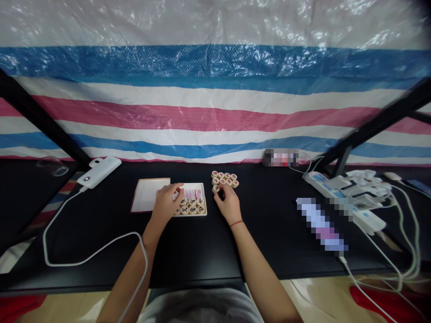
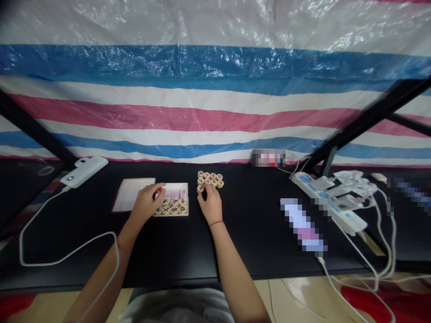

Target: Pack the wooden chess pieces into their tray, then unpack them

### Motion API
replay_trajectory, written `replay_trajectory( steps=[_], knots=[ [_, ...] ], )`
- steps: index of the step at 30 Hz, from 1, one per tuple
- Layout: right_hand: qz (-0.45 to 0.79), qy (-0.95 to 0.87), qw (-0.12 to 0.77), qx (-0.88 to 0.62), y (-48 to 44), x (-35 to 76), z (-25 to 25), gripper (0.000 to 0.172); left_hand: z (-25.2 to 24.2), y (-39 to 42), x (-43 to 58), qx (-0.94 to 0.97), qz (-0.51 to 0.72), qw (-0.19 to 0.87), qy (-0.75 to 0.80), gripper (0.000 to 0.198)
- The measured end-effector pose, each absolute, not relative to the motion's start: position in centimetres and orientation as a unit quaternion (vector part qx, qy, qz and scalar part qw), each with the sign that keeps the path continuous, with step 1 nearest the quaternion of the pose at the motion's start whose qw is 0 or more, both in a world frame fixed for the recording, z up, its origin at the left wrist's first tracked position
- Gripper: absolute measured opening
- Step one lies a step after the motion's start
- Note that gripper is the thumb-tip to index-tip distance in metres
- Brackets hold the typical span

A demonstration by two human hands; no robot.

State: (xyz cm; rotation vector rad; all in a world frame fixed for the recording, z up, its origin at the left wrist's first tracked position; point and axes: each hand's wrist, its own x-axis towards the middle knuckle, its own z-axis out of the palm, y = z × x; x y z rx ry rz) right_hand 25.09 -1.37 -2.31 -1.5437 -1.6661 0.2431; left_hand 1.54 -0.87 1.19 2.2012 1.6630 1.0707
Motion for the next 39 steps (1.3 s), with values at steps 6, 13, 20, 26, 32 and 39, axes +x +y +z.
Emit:
replay_trajectory(
  steps=[6, 13, 20, 26, 32, 39],
  knots=[
    [0.121, -0.693, 0.415, -0.577, -2.7, 23.7, -0.7, 0.025, 1.3, -1.3, 1.5, 0.775, 0.253, 0.086, 0.573, 0.020],
    [0.148, -0.761, 0.278, -0.568, -3.6, 21.2, -0.4, 0.037, 1.3, -1.8, 2.0, 0.775, 0.110, 0.069, 0.618, 0.030],
    [0.148, -0.755, 0.273, -0.578, -3.5, 21.2, -0.5, 0.038, 2.0, -2.1, 2.5, 0.774, 0.067, 0.084, 0.624, 0.032],
    [0.142, -0.750, 0.284, -0.580, -3.5, 21.0, -0.6, 0.037, 2.4, -2.6, 3.1, 0.773, 0.083, 0.083, 0.624, 0.031],
    [0.146, -0.747, 0.324, -0.562, -3.5, 21.2, -0.5, 0.034, 2.6, -2.2, 2.3, 0.765, 0.150, 0.137, 0.612, 0.023],
    [0.097, -0.769, 0.440, -0.453, -4.1, 20.6, 0.2, 0.032, 2.7, -2.2, 3.4, 0.692, 0.352, 0.345, 0.527, 0.023]
  ],
)
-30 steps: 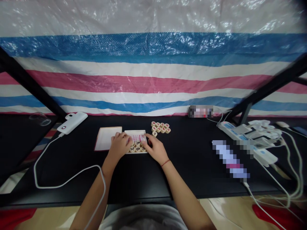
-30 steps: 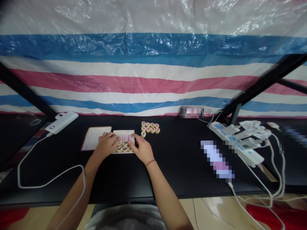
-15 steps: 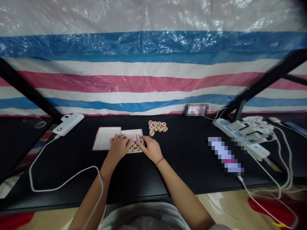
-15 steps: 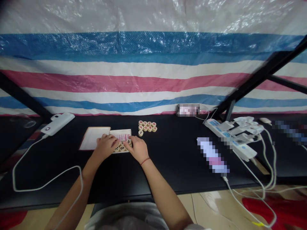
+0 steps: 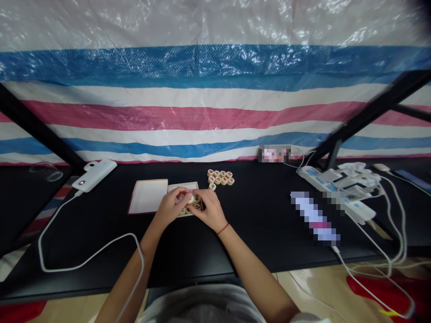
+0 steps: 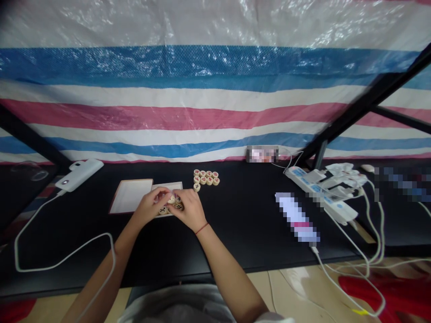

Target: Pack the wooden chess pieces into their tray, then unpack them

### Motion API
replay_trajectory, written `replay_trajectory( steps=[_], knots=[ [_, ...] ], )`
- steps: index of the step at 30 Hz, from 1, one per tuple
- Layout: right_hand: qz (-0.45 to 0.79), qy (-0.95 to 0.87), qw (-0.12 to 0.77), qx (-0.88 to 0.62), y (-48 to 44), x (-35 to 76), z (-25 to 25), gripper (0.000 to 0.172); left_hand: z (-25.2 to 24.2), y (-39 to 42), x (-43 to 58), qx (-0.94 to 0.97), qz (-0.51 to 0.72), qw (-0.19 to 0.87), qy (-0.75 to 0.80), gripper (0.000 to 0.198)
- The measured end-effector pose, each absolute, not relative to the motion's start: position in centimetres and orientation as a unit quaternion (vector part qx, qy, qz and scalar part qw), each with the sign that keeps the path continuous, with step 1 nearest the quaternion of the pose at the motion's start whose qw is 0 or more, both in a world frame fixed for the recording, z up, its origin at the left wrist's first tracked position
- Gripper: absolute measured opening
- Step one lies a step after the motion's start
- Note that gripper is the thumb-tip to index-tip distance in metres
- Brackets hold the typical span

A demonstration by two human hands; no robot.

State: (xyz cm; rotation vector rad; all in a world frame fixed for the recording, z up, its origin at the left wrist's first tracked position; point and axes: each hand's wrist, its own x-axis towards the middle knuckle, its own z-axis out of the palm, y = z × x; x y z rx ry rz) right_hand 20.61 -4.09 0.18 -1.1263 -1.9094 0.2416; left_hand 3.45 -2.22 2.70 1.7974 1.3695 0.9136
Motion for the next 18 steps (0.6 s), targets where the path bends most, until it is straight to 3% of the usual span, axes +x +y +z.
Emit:
replay_trajectory(
  steps=[4, 10, 13, 18],
  knots=[
    [0.105, -0.762, 0.471, -0.433, -4.1, 20.4, 0.4, 0.018, 2.3, -2.6, 4.5, 0.629, 0.394, 0.438, 0.507, 0.026],
    [0.078, -0.642, 0.522, -0.556, -2.8, 23.9, -0.3, 0.025, 1.4, -1.9, 4.5, 0.483, 0.507, 0.512, 0.498, 0.035],
    [0.078, -0.594, 0.477, -0.643, -2.1, 26.1, -1.4, 0.026, 1.4, -1.6, 4.3, 0.442, 0.540, 0.513, 0.500, 0.038],
    [0.083, -0.610, 0.387, -0.686, -1.6, 27.3, -2.3, 0.011, 1.6, -1.6, 4.3, 0.465, 0.521, 0.493, 0.519, 0.043]
  ],
)
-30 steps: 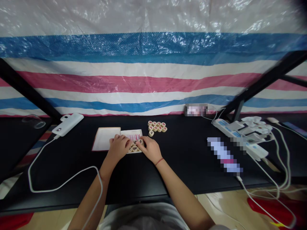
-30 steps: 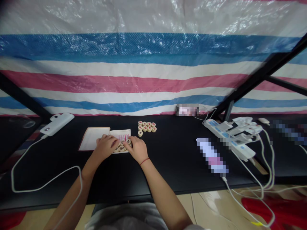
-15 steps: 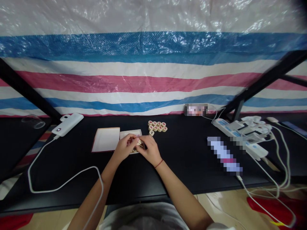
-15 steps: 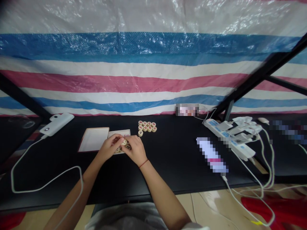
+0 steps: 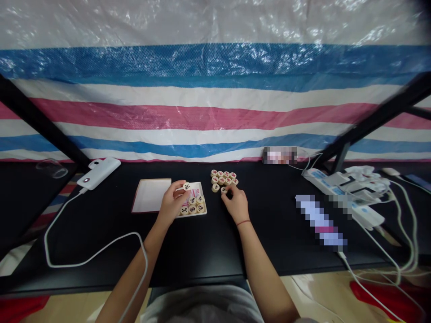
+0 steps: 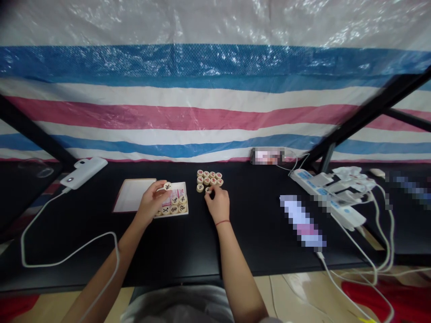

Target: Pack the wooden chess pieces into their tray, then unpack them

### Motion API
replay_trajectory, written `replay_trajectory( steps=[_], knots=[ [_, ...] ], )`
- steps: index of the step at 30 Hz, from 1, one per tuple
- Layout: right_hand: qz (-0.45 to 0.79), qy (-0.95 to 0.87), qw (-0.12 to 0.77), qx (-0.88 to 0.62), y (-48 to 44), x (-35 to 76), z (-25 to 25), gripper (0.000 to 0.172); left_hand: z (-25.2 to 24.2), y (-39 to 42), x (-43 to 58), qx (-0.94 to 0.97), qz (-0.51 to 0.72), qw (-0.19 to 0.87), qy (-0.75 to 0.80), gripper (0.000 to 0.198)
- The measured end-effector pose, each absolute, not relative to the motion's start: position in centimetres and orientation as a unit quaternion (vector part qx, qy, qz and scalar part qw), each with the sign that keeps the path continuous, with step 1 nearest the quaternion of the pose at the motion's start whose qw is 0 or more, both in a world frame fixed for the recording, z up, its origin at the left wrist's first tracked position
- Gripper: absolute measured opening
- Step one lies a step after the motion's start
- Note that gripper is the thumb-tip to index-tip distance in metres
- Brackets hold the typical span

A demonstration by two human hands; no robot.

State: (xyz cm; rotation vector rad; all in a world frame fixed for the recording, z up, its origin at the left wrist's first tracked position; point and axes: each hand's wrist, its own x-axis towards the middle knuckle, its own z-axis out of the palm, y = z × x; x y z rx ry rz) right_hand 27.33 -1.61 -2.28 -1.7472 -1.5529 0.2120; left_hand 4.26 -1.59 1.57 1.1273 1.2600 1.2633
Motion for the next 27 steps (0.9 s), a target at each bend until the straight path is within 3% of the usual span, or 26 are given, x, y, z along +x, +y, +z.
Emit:
replay_trajectory(
  steps=[4, 10, 15, 17, 20, 27],
  knots=[
    [0.067, -0.629, 0.445, -0.634, -2.3, 25.7, -0.7, 0.016, 1.2, -2.2, 4.7, 0.586, 0.458, 0.420, 0.521, 0.032],
    [0.201, -0.703, 0.476, -0.489, -4.2, 22.0, 1.5, 0.020, 0.9, -3.2, 5.8, 0.756, 0.385, 0.240, 0.472, 0.016],
    [0.163, -0.641, 0.495, -0.564, -3.4, 23.8, 0.5, 0.025, 0.5, -2.7, 5.2, 0.791, 0.349, 0.193, 0.464, 0.034],
    [0.109, -0.601, 0.483, -0.627, -2.7, 25.4, -0.2, 0.027, 0.4, -2.4, 4.7, 0.790, 0.339, 0.168, 0.483, 0.040],
    [0.077, -0.590, 0.427, -0.680, -2.0, 27.1, -1.4, 0.029, 0.3, -2.0, 3.9, 0.781, 0.335, 0.144, 0.508, 0.032],
    [0.044, -0.641, 0.378, -0.667, -1.6, 27.5, -3.3, 0.020, 0.9, -1.8, 3.4, 0.773, 0.296, 0.148, 0.541, 0.021]
  ],
)
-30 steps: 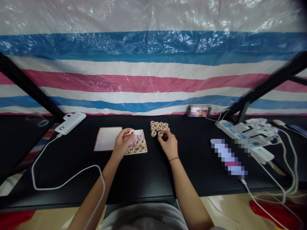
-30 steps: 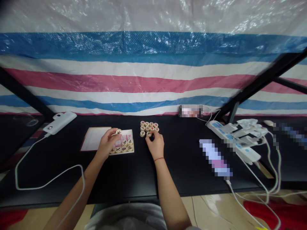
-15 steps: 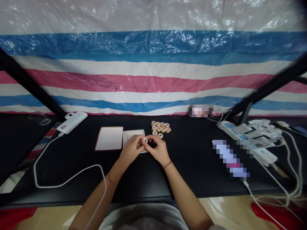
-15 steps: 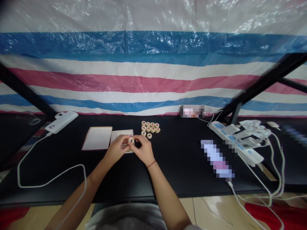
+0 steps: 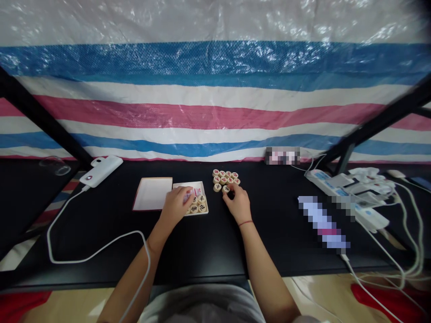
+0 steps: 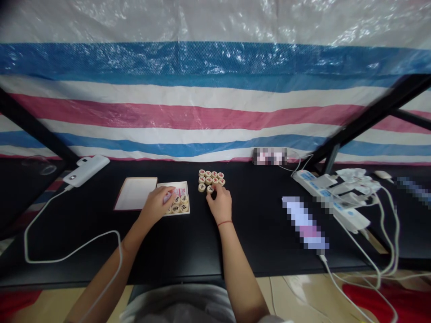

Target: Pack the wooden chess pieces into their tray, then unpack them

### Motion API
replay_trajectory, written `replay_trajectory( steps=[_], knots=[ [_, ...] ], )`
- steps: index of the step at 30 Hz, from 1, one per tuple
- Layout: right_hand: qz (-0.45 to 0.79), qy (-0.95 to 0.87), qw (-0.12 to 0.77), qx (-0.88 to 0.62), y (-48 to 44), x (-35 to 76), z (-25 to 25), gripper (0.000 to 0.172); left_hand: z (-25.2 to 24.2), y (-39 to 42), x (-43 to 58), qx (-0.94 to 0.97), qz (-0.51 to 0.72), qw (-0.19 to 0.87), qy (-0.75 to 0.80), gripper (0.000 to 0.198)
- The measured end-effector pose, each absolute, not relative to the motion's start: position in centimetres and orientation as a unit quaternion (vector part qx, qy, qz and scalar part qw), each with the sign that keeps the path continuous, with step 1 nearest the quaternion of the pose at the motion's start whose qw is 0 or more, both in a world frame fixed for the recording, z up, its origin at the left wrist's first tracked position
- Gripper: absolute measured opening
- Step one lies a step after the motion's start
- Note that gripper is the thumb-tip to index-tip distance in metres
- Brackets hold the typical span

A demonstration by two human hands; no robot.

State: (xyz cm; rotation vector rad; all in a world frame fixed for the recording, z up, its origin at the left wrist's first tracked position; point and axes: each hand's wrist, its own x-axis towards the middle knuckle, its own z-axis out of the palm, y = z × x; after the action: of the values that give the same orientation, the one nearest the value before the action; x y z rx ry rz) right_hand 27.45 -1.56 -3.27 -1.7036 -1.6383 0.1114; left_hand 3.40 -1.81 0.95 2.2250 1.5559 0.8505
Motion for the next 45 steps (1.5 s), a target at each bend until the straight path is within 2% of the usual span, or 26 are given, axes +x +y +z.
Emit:
replay_trajectory(
  steps=[4, 8, 10, 14, 17, 21, 26, 30, 34, 39, 45],
  knots=[
    [0.046, -0.639, 0.381, -0.667, -1.3, 27.6, -3.3, 0.022, 1.3, -2.1, 3.6, 0.768, 0.246, 0.112, 0.581, 0.022],
    [0.023, -0.637, 0.423, -0.645, -1.9, 26.8, -1.7, 0.022, 1.2, -2.4, 4.1, 0.771, 0.207, 0.084, 0.597, 0.024],
    [0.058, -0.658, 0.437, -0.610, -2.4, 25.6, -0.8, 0.023, 1.1, -2.5, 4.4, 0.780, 0.186, 0.069, 0.593, 0.027],
    [0.167, -0.731, 0.381, -0.541, -3.2, 22.9, 0.0, 0.028, 1.2, -2.8, 4.8, 0.795, 0.163, 0.050, 0.582, 0.030],
    [0.165, -0.755, 0.335, -0.539, -3.4, 21.6, -0.4, 0.029, 1.4, -3.0, 4.9, 0.794, 0.164, 0.051, 0.583, 0.029],
    [0.158, -0.749, 0.336, -0.548, -3.4, 21.4, -0.9, 0.030, 1.7, -3.2, 5.0, 0.787, 0.175, 0.070, 0.587, 0.024],
    [0.151, -0.740, 0.413, -0.509, -3.7, 21.8, -0.1, 0.029, 1.9, -2.9, 5.0, 0.766, 0.263, 0.109, 0.576, 0.015],
    [0.130, -0.764, 0.440, -0.453, -4.1, 21.5, 0.6, 0.028, 2.0, -2.9, 5.2, 0.730, 0.382, 0.212, 0.525, 0.020],
    [0.126, -0.754, 0.472, -0.440, -4.2, 21.3, 0.6, 0.024, 1.7, -3.1, 5.4, 0.677, 0.432, 0.291, 0.520, 0.024],
    [0.075, -0.629, 0.548, -0.546, -3.4, 24.0, 0.9, 0.027, 1.0, -2.6, 5.1, 0.578, 0.514, 0.341, 0.534, 0.033],
    [0.067, -0.545, 0.493, -0.675, -2.6, 28.4, -0.1, 0.038, 0.7, -1.8, 4.6, 0.532, 0.558, 0.360, 0.526, 0.038]
  ],
)
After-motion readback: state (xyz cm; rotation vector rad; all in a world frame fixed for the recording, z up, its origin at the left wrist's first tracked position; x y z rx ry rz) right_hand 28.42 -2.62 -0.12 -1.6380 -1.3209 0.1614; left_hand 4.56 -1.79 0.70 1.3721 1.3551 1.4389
